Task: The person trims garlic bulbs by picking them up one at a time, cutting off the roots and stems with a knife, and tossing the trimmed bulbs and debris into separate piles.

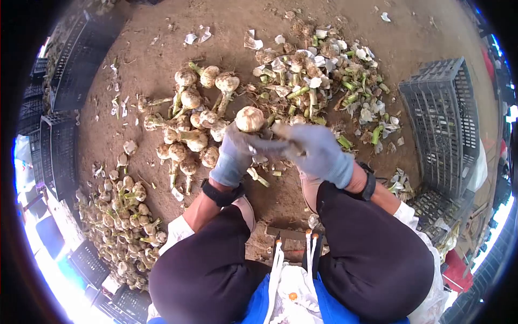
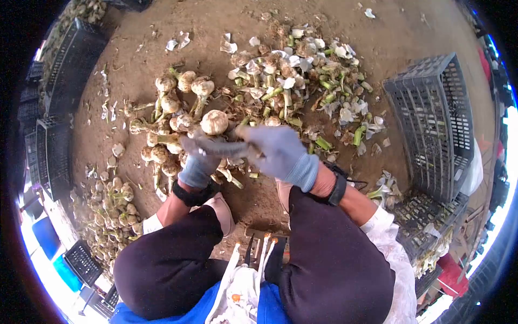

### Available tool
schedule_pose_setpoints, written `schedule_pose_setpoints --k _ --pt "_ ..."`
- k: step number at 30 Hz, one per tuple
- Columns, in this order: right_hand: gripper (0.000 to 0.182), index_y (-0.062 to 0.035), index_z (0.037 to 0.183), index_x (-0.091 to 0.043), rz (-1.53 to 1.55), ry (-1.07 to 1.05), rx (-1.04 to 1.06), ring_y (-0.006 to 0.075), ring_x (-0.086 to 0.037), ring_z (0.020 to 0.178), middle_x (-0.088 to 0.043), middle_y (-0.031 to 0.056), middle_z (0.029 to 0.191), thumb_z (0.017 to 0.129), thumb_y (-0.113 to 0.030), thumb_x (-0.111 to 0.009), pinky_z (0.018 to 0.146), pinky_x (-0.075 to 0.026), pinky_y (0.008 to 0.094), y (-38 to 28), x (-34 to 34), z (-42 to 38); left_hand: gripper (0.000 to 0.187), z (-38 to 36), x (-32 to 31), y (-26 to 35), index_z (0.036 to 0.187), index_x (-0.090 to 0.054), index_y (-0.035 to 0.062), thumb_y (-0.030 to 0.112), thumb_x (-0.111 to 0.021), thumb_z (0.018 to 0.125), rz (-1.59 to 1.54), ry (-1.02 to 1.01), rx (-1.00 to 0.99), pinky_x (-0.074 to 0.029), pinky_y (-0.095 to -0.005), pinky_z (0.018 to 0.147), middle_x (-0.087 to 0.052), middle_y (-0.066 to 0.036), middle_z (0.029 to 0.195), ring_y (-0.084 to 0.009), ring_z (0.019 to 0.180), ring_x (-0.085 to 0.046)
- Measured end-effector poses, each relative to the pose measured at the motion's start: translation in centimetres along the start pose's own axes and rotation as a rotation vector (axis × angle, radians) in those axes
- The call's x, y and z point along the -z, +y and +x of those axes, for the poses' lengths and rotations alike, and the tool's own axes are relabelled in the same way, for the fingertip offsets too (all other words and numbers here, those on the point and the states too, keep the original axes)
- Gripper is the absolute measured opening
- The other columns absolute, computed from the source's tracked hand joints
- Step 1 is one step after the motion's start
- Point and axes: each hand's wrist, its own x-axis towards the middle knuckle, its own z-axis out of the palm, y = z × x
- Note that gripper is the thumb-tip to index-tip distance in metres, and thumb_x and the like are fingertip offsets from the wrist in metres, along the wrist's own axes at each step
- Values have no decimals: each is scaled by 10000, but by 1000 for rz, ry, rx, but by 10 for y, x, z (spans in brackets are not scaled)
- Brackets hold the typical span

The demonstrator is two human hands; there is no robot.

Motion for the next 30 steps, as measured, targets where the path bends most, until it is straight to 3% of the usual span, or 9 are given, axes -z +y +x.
schedule_pose_setpoints --k 4,6,7,12,14,16,21,26,30 --pt "149 -85 839 -549 -337 11 -11 295 -595 619 -573 100 675 719 -150 -608 510 -464 384 15 4 1 202 1 -16 -7 1056 -515 -10 24 -449 869 98 177 71 -515 -289 644 -627 -85 814 -167 739 -616" --pt "127 -68 803 -524 -364 5 3 291 -604 627 -575 96 677 709 -127 -586 510 -467 386 14 4 1 210 8 -23 3 1078 -481 3 21 -425 877 560 105 -480 -502 -257 560 -620 -74 790 -147 674 -606" --pt "128 -60 800 -521 -420 -26 8 291 -606 628 -575 95 676 704 -124 -577 516 -468 387 11 5 2 184 2 -33 24 1034 -509 2 30 -433 869 24 107 125 -477 -232 512 -620 -54 777 -109 625 -590" --pt "129 -57 811 -518 -433 -24 104 266 -597 605 -569 83 671 694 -105 -543 483 -461 373 25 2 -5 152 3 -31 5 946 -584 1 52 -470 859 42 52 32 -453 -227 477 -611 -38 710 -100 564 -568" --pt "112 -59 799 -511 -435 6 110 254 -593 596 -561 79 658 700 -101 -540 465 -451 372 36 1 -6 150 10 -31 -3 897 -609 5 36 -468 859 448 73 -464 -449 -232 470 -606 -38 682 -105 550 -564" --pt "95 -60 786 -504 -431 31 96 242 -590 587 -554 75 645 705 -97 -537 446 -441 371 48 -3 -16 212 1 -39 7 920 -629 5 -43 -435 852 206 95 54 -455 -249 465 -628 -43 722 -113 554 -571" --pt "217 -29 944 -636 -449 -130 -634 201 -629 656 -653 110 798 806 -193 -597 534 -521 349 107 29 -38 265 -5 -35 31 1054 -596 -23 -81 -456 837 9 94 -105 -516 -245 564 -659 -60 845 -120 689 -629" --pt "557 28 1076 -599 415 -158 -519 217 -642 820 -665 155 922 777 -436 -678 723 -508 282 26 16 -25 252 13 -41 5 975 -599 -31 -89 -454 777 948 41 -251 -522 -330 688 -650 -77 784 -186 736 -629" --pt "382 -1 1002 -623 721 33 -613 115 -598 626 -647 53 808 882 -360 -574 534 -452 202 44 -8 -17 293 20 -33 15 1058 -562 -14 65 -614 781 567 422 -328 -502 -313 737 -627 -96 870 -195 784 -605"
